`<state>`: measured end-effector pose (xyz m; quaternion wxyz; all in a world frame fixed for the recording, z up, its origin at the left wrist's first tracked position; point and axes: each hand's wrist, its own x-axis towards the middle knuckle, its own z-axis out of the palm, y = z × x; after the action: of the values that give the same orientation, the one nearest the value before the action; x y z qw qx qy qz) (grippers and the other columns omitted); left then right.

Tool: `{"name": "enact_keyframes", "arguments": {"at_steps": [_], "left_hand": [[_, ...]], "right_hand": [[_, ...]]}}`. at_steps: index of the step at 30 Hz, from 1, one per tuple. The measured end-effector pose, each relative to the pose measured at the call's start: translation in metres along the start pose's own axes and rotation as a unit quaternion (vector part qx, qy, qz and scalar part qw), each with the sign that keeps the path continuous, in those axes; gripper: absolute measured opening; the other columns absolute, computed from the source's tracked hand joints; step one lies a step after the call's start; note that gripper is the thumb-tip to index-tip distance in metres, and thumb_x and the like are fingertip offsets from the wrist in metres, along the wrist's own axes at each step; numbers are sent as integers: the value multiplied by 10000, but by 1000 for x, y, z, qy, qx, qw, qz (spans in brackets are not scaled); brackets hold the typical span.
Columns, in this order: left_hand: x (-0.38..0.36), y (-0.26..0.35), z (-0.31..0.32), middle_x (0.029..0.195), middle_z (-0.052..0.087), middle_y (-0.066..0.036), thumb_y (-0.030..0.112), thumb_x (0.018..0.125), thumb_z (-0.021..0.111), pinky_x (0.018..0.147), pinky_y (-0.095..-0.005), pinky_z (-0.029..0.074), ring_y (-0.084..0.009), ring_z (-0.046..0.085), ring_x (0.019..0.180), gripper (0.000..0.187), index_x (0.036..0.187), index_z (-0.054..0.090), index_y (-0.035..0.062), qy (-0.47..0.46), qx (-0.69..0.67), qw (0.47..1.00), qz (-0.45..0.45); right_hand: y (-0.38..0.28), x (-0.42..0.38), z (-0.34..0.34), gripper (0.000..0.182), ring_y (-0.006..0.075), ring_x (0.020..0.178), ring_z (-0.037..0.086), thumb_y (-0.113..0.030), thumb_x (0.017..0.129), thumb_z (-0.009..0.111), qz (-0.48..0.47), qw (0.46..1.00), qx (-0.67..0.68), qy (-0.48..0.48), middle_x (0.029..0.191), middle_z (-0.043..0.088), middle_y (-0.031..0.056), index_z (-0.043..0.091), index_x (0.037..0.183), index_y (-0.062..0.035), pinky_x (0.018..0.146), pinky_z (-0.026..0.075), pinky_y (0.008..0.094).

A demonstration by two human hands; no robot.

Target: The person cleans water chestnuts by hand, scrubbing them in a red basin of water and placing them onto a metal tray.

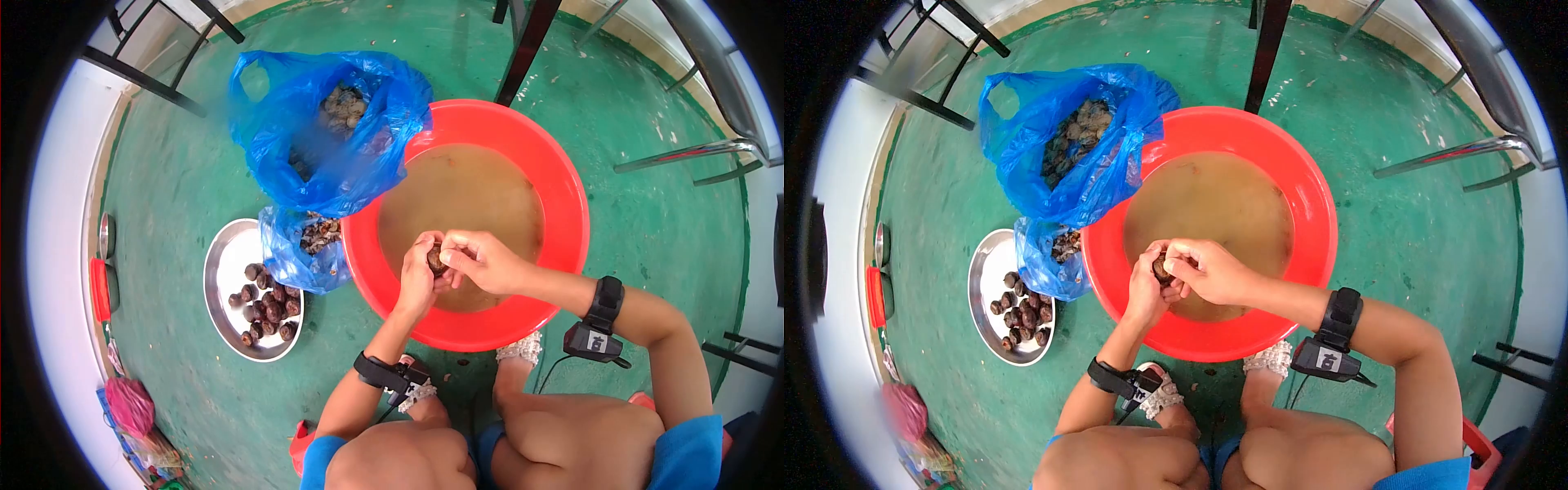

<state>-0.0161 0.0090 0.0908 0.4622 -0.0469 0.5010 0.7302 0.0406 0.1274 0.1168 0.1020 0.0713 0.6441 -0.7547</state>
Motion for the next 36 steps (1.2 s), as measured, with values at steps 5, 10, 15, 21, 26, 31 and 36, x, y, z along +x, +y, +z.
{"name": "enact_keyframes", "arguments": {"at_steps": [5,10,15,21,26,31,36], "left_hand": [[-4,4,-7,487,362,-26,354,857,273,337,-204,180,-83,267,364,245,856,378,132,-3,-90,996,-26],[-3,7,0,517,375,-27,431,864,274,358,-202,196,-81,272,383,297,863,372,150,21,-18,1000,9],[-4,6,-2,505,380,-25,407,876,252,342,-202,204,-78,286,365,333,922,377,102,6,-44,999,-1],[-7,12,5,507,388,-10,379,885,231,332,-199,214,-69,300,357,387,1106,374,95,3,27,999,33],[-4,6,10,500,387,30,345,892,252,325,-167,203,-39,291,353,359,1122,408,118,23,33,996,80],[-4,3,11,520,371,11,225,889,283,326,-193,221,-45,310,367,285,1091,404,65,17,131,981,144],[0,-6,4,547,410,-4,273,887,303,337,-186,231,-59,328,378,298,1082,410,74,29,92,989,112]], "right_hand": [[7,3,-13,143,74,593,475,-135,856,424,36,999,27,-11,640,468,6,459,787,-15,526,417,220],[-2,3,-11,125,72,564,469,-114,849,425,-3,978,-187,90,606,476,4,461,788,-11,540,405,222],[-7,1,-4,112,165,599,519,-118,834,433,-77,974,-201,75,651,511,86,436,850,-7,551,407,282],[5,3,-2,230,318,645,553,-227,844,382,-62,971,-227,38,717,543,162,406,910,-8,577,409,384],[11,1,12,270,335,583,538,-255,856,333,-65,981,-165,72,623,536,164,440,858,-7,561,405,396],[14,6,16,315,323,509,523,-212,858,334,-95,945,-239,204,546,505,178,472,678,6,478,389,389],[16,25,-1,300,318,534,541,-193,828,388,101,973,-103,180,602,526,205,510,673,33,502,408,404]]}}
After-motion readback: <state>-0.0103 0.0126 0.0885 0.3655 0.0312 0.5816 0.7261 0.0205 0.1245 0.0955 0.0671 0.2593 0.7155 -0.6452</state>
